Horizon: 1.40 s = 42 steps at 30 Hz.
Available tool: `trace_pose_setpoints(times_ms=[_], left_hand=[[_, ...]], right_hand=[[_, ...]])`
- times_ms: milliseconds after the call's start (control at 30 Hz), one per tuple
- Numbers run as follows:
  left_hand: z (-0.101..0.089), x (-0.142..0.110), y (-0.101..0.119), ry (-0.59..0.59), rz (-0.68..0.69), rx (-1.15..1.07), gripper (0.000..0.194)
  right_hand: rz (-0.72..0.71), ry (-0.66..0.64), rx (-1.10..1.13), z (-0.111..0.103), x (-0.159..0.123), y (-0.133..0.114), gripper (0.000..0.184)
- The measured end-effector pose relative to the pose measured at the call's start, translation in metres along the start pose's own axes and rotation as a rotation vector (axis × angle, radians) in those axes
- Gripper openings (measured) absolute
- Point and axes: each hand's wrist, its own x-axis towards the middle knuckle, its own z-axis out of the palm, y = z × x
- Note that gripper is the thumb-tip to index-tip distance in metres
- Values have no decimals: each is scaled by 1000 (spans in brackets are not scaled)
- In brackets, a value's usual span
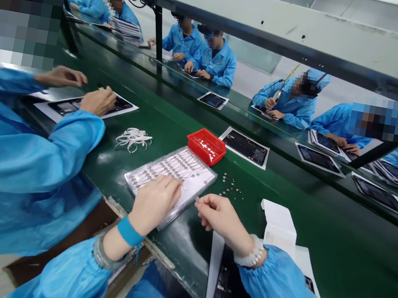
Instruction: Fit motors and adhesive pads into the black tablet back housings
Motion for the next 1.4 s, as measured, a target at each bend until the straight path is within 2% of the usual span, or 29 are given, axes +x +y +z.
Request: trace_pose_setpoints(times_ms=[67, 133, 233, 300, 367, 433, 533, 633, 700, 767, 833, 867, 933, 1033, 1200, 1400], left_hand=[[-2, 3, -1, -40, 24, 25, 25], [-7, 2, 9, -81, 73, -3, 32], [-17, -6, 44, -126, 190, -186, 31], [-22, -12, 70, -94, 271, -325, 27], [-24, -17, 94, -42, 333, -411, 26], [-23, -20, 113, -40, 382, -487, 25], [-17, -25, 139, -145, 428, -677, 29], [-11, -35, 160, -235, 470, -835, 34], [-6, -43, 167, -262, 489, -823, 30], [-1, -48, 168, -311, 485, -764, 28], [6, -50, 165, -379, 496, -733, 30], [9, -50, 164, -408, 517, -731, 29], [16, -50, 161, -429, 579, -725, 27], [22, -52, 162, -406, 636, -695, 26], [26, -55, 166, -392, 649, -684, 27], [26, -55, 165, -419, 643, -684, 27]], right_hand=[[76, -15, 35, -9, -10, 0, 17], [138, -57, 68, -19, -23, 2, 17], [230, -144, 128, -32, -49, 7, 13], [290, -191, 156, -39, -70, 14, 11], [289, -172, 157, -44, -95, 26, 11], [169, -28, 116, -45, -122, 42, 8], [-89, 252, -9, -38, -159, 69, 7], [-205, 363, -22, -32, -188, 91, 13], [-219, 435, 11, -36, -205, 102, 15], [-195, 564, -26, -49, -221, 112, 16], [-117, 680, -168, -68, -235, 124, 17], [-61, 696, -259, -76, -241, 130, 18], [53, 638, -419, -88, -250, 139, 19], [162, 490, -544, -90, -252, 144, 19], [200, 388, -635, -82, -244, 138, 17], [236, 304, -667, -88, -239, 133, 15]])
